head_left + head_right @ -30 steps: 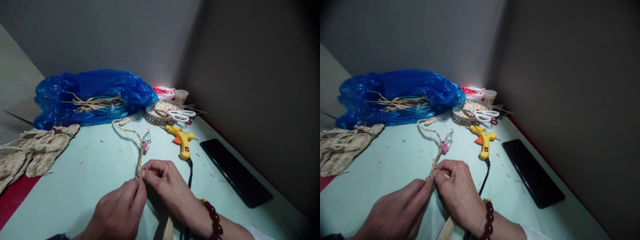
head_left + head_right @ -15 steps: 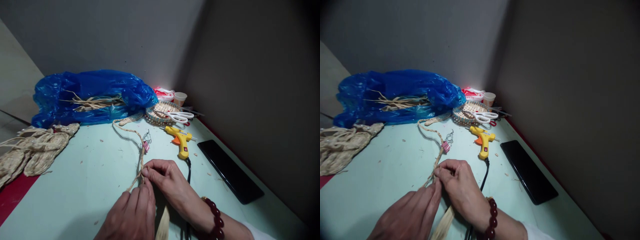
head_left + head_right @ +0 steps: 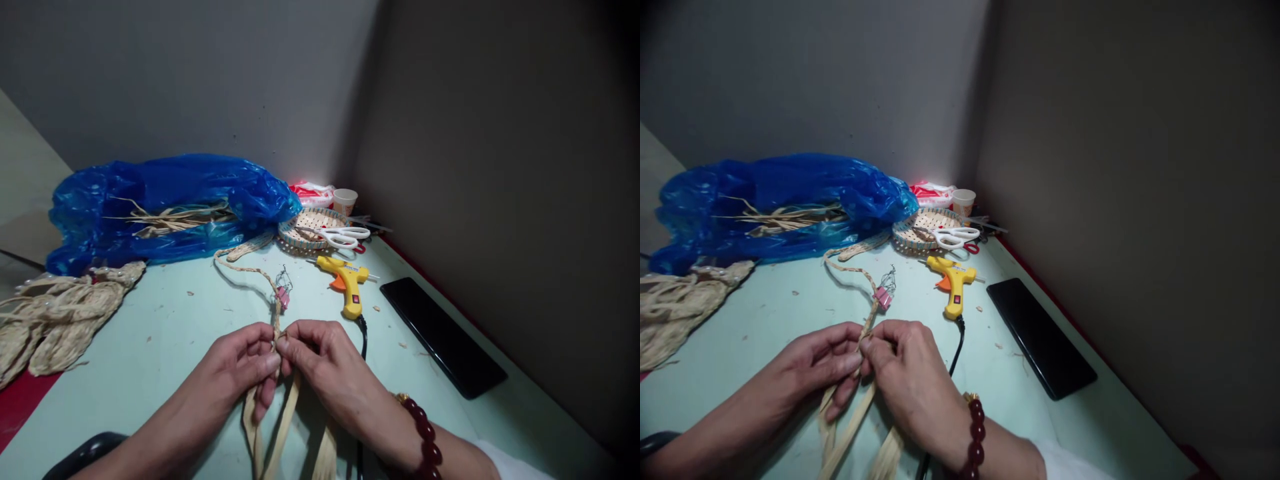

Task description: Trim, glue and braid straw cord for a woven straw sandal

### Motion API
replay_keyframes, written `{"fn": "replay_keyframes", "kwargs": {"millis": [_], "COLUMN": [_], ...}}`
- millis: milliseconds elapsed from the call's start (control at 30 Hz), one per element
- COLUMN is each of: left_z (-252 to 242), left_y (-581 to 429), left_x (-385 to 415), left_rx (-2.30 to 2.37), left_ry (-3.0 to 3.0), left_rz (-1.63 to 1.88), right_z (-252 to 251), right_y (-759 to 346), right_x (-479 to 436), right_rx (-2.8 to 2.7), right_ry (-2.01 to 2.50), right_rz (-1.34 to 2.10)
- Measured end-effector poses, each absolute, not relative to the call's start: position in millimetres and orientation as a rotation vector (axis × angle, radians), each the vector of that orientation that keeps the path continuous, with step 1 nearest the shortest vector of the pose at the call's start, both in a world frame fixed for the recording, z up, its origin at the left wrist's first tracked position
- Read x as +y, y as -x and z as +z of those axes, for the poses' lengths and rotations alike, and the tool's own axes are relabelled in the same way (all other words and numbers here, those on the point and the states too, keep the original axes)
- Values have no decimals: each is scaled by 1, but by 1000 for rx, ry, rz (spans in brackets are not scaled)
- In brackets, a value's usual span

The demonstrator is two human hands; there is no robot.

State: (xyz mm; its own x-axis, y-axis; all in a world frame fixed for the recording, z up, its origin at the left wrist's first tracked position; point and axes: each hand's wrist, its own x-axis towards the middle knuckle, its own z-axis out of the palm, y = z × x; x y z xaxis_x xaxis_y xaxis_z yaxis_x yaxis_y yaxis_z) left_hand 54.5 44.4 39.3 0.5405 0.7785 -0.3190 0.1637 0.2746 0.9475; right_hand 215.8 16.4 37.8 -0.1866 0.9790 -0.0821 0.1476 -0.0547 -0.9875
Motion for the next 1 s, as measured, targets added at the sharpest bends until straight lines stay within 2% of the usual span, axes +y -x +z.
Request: {"fn": "replay_keyframes", "kwargs": {"millis": [133,433,633,800,1000], "left_z": [41,41,42,44,44], "left_y": [-56,-54,-47,-48,-45], "left_x": [42,42,47,45,40], "left_rx": [1004,970,1039,1109,1186], "left_ry": [-1202,-1239,-1637,-1992,-1813], "left_rz": [523,509,386,236,229], "right_z": [42,42,46,47,51], "right_y": [-218,-219,-221,-220,-220], "right_x": [14,16,13,12,13], "right_rx": [-1618,-1717,-1858,-1881,-1912], "right_ry": [1384,1376,1477,1489,1504], "right_rz": [1125,1051,884,917,862]}}
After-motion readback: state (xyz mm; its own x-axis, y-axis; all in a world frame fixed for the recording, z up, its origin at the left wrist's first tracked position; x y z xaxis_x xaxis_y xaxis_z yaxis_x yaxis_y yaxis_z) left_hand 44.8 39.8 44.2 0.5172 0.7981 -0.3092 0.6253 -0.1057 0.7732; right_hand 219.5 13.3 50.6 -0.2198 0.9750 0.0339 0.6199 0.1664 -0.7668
